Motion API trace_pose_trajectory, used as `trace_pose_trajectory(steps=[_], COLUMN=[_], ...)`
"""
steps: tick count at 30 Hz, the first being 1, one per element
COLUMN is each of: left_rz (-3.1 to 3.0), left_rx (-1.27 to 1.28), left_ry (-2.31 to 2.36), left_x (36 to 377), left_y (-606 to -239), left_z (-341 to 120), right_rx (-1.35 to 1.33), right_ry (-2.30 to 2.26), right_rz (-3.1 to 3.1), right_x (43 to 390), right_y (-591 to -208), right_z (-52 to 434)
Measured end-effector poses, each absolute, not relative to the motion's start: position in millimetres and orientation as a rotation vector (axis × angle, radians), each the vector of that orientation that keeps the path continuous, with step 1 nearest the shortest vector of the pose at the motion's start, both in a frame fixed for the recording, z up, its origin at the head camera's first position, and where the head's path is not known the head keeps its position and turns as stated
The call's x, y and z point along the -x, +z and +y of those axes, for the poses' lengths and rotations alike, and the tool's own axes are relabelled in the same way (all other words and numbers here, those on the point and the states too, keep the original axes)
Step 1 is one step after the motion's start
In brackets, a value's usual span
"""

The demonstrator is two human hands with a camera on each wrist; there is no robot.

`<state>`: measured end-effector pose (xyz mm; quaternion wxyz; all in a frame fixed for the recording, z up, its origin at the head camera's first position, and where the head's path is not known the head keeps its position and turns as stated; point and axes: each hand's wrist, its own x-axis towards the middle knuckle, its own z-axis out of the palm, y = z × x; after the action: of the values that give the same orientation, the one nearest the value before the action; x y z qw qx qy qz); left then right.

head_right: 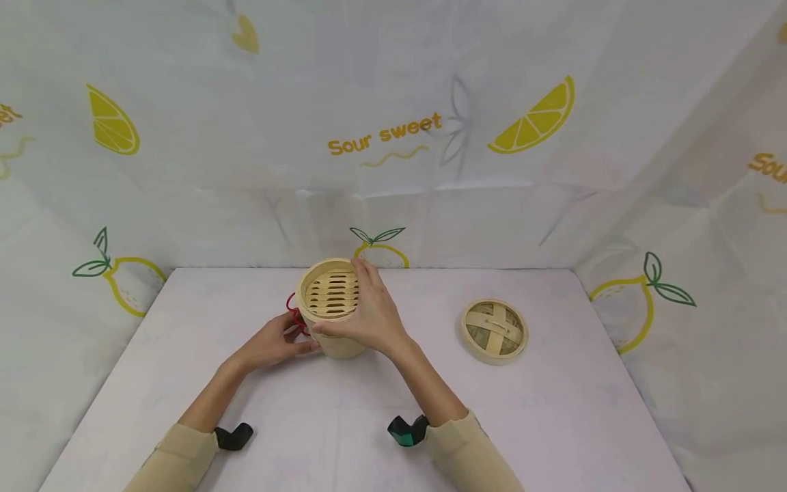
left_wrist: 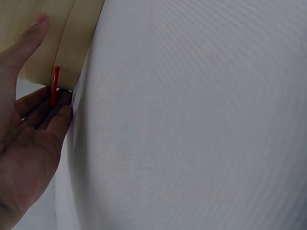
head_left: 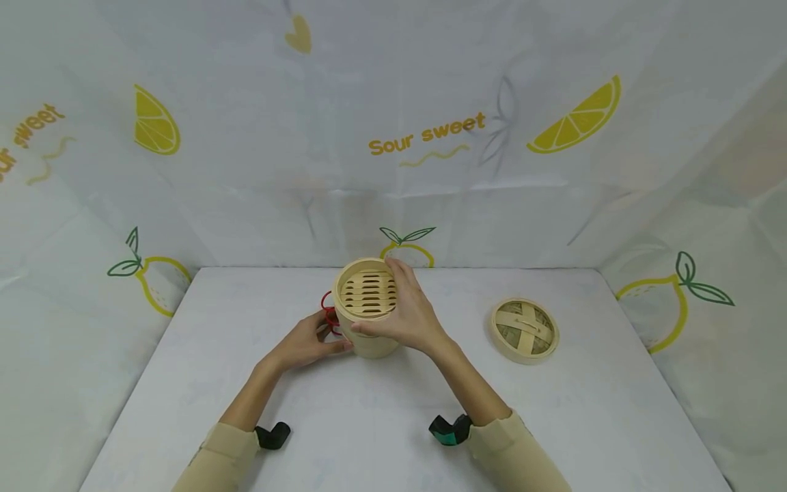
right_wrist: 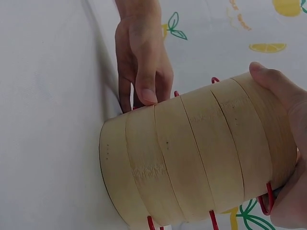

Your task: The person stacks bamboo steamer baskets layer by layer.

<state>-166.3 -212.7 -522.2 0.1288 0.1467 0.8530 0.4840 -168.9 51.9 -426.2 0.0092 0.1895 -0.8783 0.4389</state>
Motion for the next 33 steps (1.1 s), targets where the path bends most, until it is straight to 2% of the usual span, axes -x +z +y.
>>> trace_pose_trajectory(steps=[17, 33], left_rz=[2.515, 2.503], left_rx=[-0.435, -0.456], left_ry=[1.382, 1.405], left_x=[168.0, 167.3], left_y=[-525.1, -524.8], left_z=[-211.5, -214.1], right_rx=[-0.697, -0.605], right_ry=[1.33, 1.345], right_rz=[-2.735, -2.676], right_x=[165.8, 149.0], right_y=[-419.3, -416.2], right_z=[71.0, 118.5])
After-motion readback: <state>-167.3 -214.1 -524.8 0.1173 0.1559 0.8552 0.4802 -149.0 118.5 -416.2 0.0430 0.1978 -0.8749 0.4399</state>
